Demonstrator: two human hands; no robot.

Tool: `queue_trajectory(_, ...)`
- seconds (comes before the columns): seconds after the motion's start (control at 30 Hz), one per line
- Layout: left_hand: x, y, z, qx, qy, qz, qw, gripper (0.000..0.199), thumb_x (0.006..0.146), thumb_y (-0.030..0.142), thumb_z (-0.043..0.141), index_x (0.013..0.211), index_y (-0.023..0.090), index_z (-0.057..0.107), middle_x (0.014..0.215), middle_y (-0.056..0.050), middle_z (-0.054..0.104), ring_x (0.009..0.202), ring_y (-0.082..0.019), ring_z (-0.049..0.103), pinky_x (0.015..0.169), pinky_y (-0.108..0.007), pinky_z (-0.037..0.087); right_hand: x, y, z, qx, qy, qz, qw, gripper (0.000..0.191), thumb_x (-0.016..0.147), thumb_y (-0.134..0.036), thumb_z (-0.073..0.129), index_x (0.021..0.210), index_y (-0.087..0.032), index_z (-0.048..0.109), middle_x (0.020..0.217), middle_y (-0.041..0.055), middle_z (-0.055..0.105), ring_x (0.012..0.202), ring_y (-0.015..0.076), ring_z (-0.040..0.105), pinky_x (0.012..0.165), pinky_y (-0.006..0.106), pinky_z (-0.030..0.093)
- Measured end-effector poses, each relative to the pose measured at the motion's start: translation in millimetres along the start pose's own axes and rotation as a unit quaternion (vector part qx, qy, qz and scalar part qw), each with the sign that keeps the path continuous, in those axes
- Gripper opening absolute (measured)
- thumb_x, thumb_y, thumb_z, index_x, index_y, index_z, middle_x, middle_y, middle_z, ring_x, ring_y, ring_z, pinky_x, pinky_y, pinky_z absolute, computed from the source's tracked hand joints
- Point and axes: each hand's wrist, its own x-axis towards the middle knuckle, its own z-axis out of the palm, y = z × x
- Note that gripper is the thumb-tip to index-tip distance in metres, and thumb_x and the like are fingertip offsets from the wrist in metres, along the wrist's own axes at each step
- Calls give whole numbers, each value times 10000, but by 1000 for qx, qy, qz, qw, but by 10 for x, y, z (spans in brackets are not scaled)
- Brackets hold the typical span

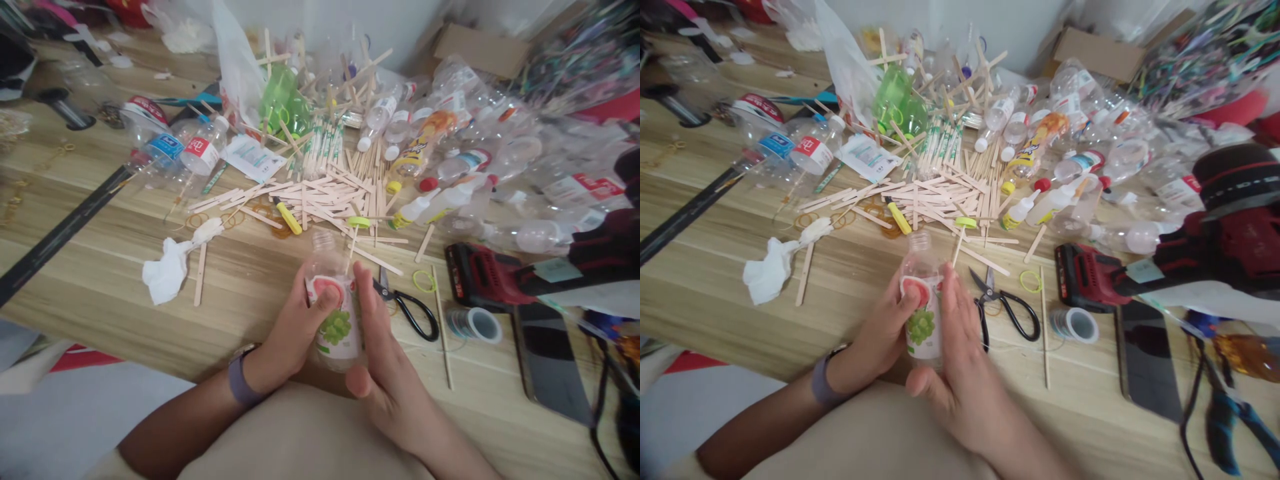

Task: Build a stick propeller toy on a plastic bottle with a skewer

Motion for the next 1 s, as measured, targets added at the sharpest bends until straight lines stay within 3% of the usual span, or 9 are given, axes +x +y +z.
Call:
queue_trajectory(0.1, 8, -16, -1, -17, 11, -21, 1000, 677, 744, 485, 746, 1292, 228, 444, 1152, -80, 645, 1020, -217, 634, 892, -344, 503, -4, -4, 14, -5, -2, -6, 1000, 836, 936, -653, 195, 1553, -188, -125, 1642, 131, -5, 1497, 297, 58, 1167, 551, 242)
queue_trajectory(0.33, 45, 12, 43, -28, 11, -13, 999, 311, 768, 333, 702, 1019, 225, 555, 931, -15, 657, 860, -177, 635, 771, -293, 507, -11, -10, -17, 2, -9, -26, 1000, 883, 912, -680, 239, 1564, -170, -70, 1637, 159, 79, 1496, 306, 105, 1147, 540, 300)
queue_trajectory(0.5, 25, 33, 46, -52, 9, -31, 998, 302, 746, 327, 709, 980, 228, 546, 923, -5, 658, 852, -174, 644, 737, -274, 505, -47, 52, -115, -10, 18, -17, 1000, 698, 953, -580, 371, 1549, -251, 218, 1571, 139, 335, 1433, 278, 339, 1096, 483, 410)
queue_trajectory(0.63, 15, 11, 24, -61, -8, -19, 998, 360, 755, 351, 733, 1022, 219, 529, 984, -23, 649, 921, -189, 640, 769, -277, 509, -83, 125, -119, -114, 50, -54, 991, 587, 971, -494, 433, 1491, -226, 379, 1476, 186, 465, 1335, 309, 481, 1057, 547, 427)
queue_trajectory(0.73, 16, -29, 4, -60, -23, -5, 998, 463, 750, 461, 752, 1070, 217, 524, 1024, -40, 642, 966, -210, 632, 829, -309, 512, -86, 139, -92, -167, 59, -87, 980, 605, 978, -467, 435, 1504, -180, 349, 1436, 214, 504, 1306, 318, 509, 1038, 571, 432)
queue_trajectory(0.87, 13, -59, -4, -60, -3, 23, 998, 615, 714, 610, 730, 1129, 204, 525, 1091, -66, 635, 1034, -236, 606, 875, -338, 488, -72, 105, -50, -184, 54, -83, 978, 702, 967, -502, 432, 1547, -161, 230, 1474, 220, 458, 1349, 329, 455, 1037, 562, 437)
queue_trajectory(1.0, -3, -34, 6, -26, 6, 44, 999, 624, 690, 599, 755, 1121, 199, 545, 1068, -61, 641, 1013, -226, 596, 891, -351, 473, -60, 67, -25, -177, 53, -71, 980, 782, 958, -532, 424, 1569, -165, 102, 1510, 221, 404, 1390, 339, 394, 1033, 559, 441)
